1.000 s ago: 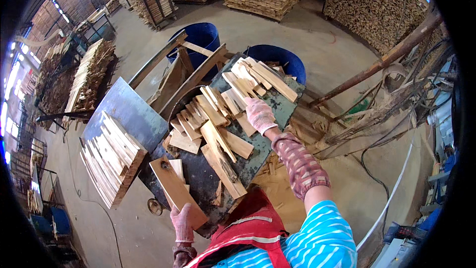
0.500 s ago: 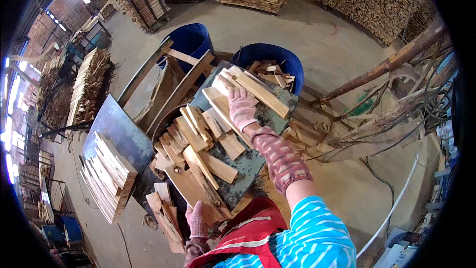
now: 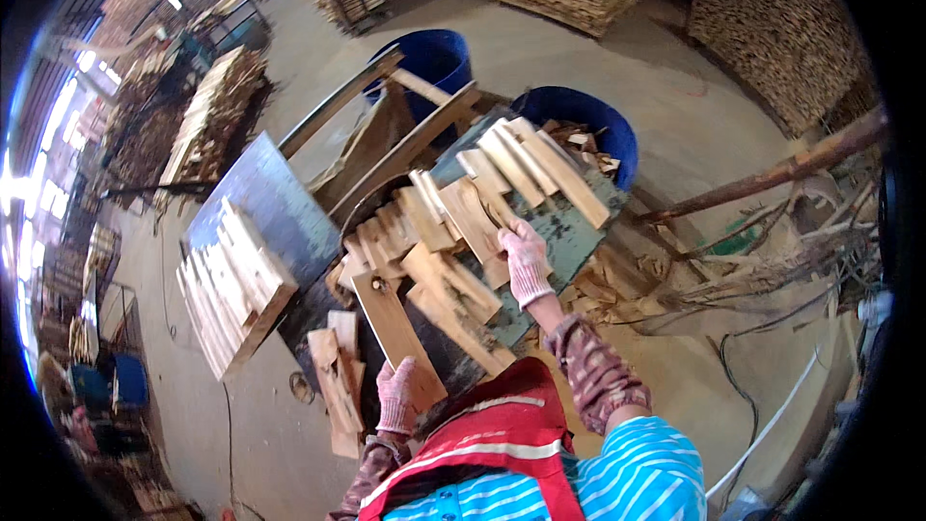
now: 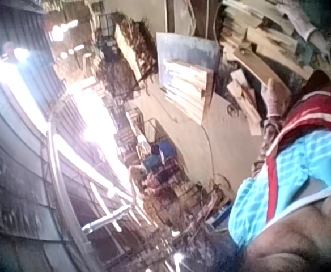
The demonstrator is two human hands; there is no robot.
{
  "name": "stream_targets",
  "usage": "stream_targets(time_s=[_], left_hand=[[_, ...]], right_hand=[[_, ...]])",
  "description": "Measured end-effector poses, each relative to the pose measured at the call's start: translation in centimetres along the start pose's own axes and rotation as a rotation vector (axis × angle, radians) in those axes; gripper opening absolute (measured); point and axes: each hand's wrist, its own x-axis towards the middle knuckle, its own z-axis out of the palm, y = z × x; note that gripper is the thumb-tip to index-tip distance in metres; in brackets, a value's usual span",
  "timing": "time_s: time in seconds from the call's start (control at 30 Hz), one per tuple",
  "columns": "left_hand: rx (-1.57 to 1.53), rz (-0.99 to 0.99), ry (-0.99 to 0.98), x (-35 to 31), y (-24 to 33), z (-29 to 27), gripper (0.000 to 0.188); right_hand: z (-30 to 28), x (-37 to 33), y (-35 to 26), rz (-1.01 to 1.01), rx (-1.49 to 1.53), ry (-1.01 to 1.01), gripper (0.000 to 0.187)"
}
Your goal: The person stacks thin wooden planks on a metal workbench in a workshop. They pick up planks from a pile, align them, and place them into a neat stack, occasionally adjusting the pile to maintain order.
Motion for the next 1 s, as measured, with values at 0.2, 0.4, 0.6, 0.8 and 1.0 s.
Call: stream_targets(time_s=[0.2,0.4,0.6,0.8,1.0], left_hand=[[-0.013,0.100,-0.011,-0.5,5.0,-4.2,0.031],[-0.276,0.130,-0.168,-0.5,6.2,-4.8,0.050],[-0.014,0.209,-0.112,-4.4,10.3,-9.4,0.067],[0.268,0.221,0.013,-1.5,7.7,-15.8,0.072],[0.512,0.330,0.089,1.5,5.6,-20.5,0.086]], right_hand=[[6.1,-10.8,1.7,0.111,0.095,-0.068,0.032],[11.7,-20.3,6.7,-0.133,-0.422,-0.458,0.031],[8.5,-17.0,4.0,-0.312,-0.805,-0.889,0.037],[-2.1,-2.3,-0.7,-0.598,-1.155,-0.151,0.037],[-14.6,9.0,-1.5,-0.633,-1.870,0.549,0.051]])
